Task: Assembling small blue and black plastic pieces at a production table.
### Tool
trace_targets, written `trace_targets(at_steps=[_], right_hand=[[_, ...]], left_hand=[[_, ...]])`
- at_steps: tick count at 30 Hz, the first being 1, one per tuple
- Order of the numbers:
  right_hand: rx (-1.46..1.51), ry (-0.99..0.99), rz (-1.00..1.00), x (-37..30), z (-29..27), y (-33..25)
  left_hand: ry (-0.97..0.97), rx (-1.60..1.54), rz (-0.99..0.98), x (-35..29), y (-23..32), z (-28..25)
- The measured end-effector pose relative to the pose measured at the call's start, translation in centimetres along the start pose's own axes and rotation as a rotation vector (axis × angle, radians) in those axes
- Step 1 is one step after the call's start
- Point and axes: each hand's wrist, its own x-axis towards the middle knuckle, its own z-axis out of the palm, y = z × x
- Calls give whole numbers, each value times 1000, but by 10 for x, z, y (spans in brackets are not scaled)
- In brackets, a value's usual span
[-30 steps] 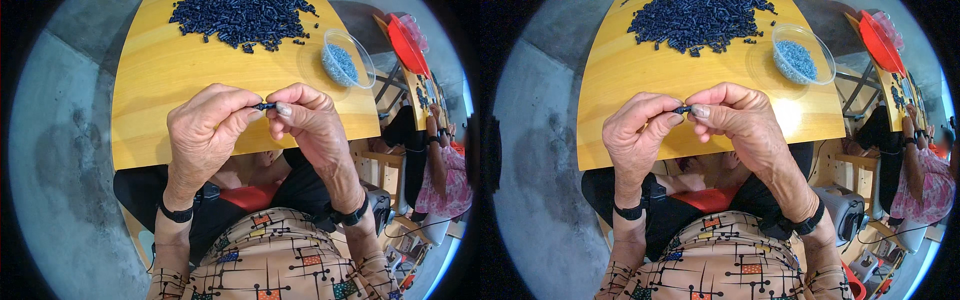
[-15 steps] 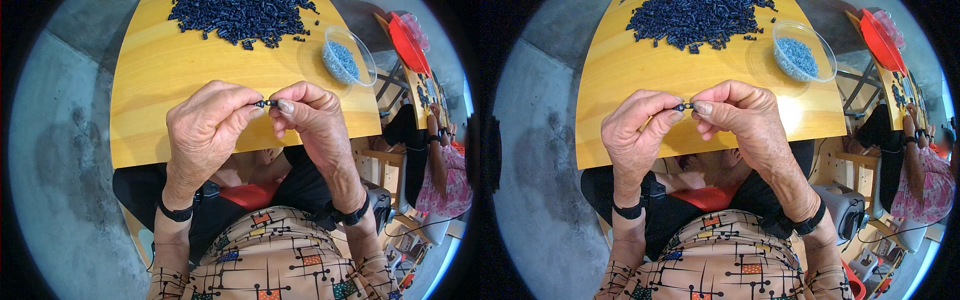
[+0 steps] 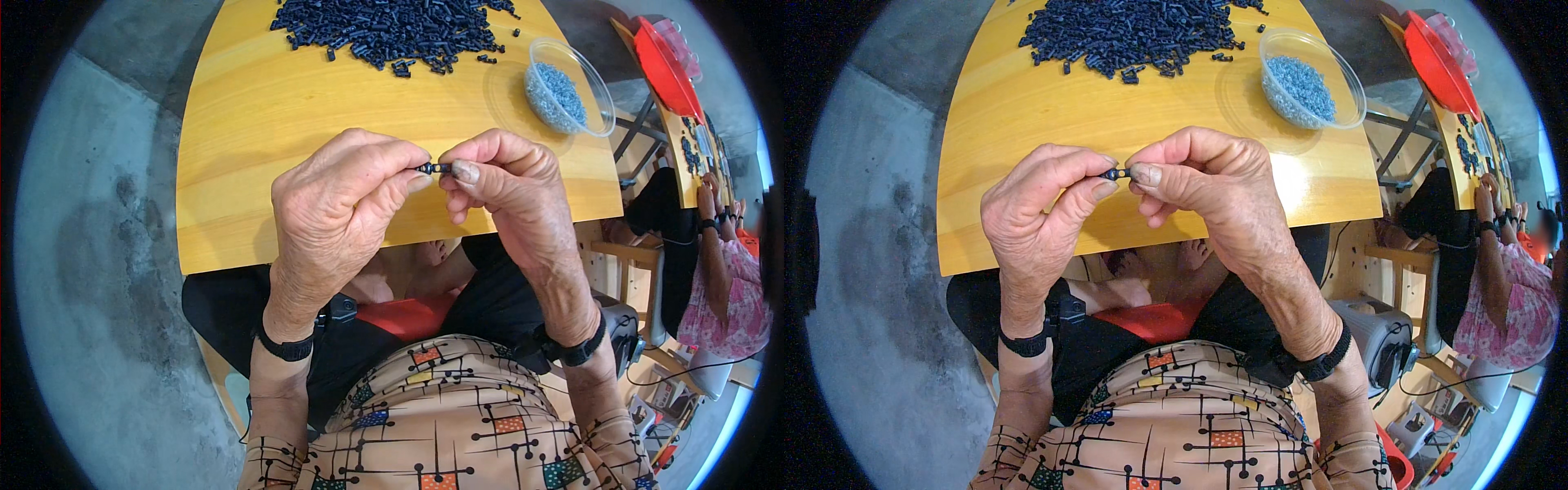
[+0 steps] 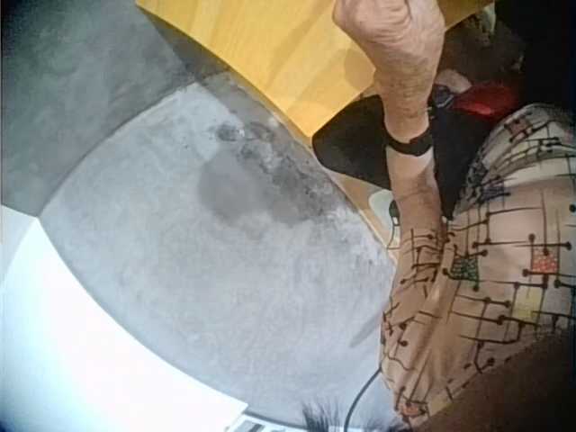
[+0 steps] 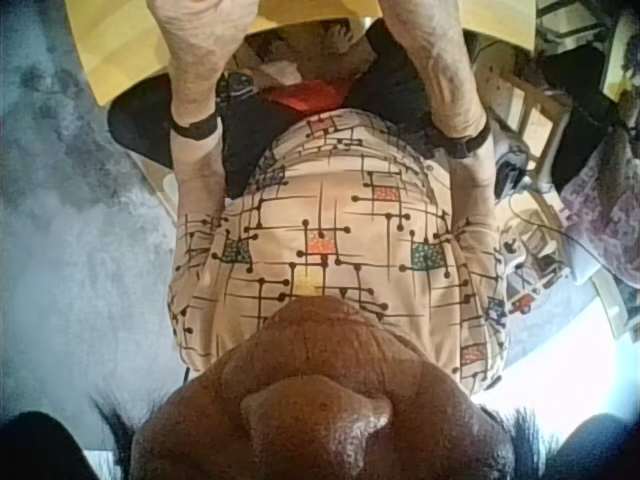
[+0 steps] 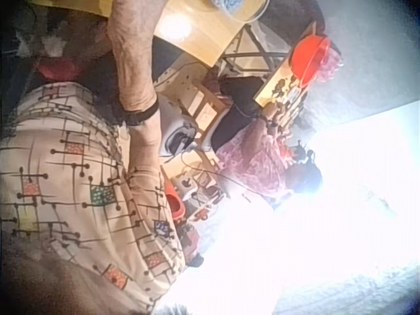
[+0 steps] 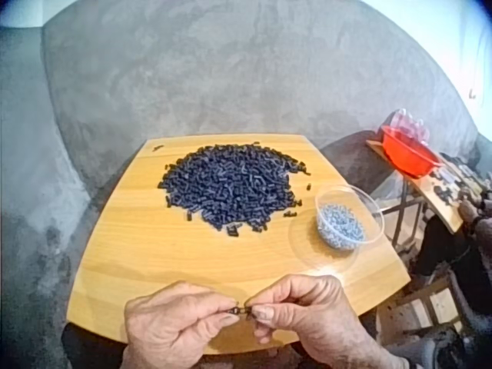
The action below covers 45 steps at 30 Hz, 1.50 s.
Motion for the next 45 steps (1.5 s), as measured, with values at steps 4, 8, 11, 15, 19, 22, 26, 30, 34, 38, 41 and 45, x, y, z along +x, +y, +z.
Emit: trace_targets(at_steps=[4, 8, 11, 15, 19, 22, 26, 30, 34, 38, 41, 45], right_hand=[[-38, 24, -3, -1, 1, 0], [-99, 43, -28, -2, 3, -1], [-109, 60, -31, -1, 4, -1], [-153, 34, 3, 2, 3, -5], [-160, -1, 23, 3, 2, -3], [-139, 0, 43, 3, 1, -4], [-27, -57, 117, 6, -4, -5], [133, -174, 240, 8, -10, -6], [260, -289, 322, 7, -14, -5], [305, -365, 310, 6, -15, -6], [302, -384, 327, 4, -13, -9], [263, -347, 386, 7, -16, -10]], left_hand=[[-17, 9, -28, -1, 3, -1], [-11, 17, 0, -1, 3, 0], [-9, 21, 2, -1, 3, 0], [-1, 60, 52, -2, -1, -1], [-2, 58, 108, -3, -1, 2], [11, 58, 107, -3, -1, 3], [1, 61, 65, -4, 4, 2], [1, 61, 95, -3, 9, 2], [28, 63, 152, -4, 18, 4], [18, 69, 161, -6, 25, 2], [32, 95, 194, -11, 25, 5], [99, 93, 167, -13, 24, 13]])
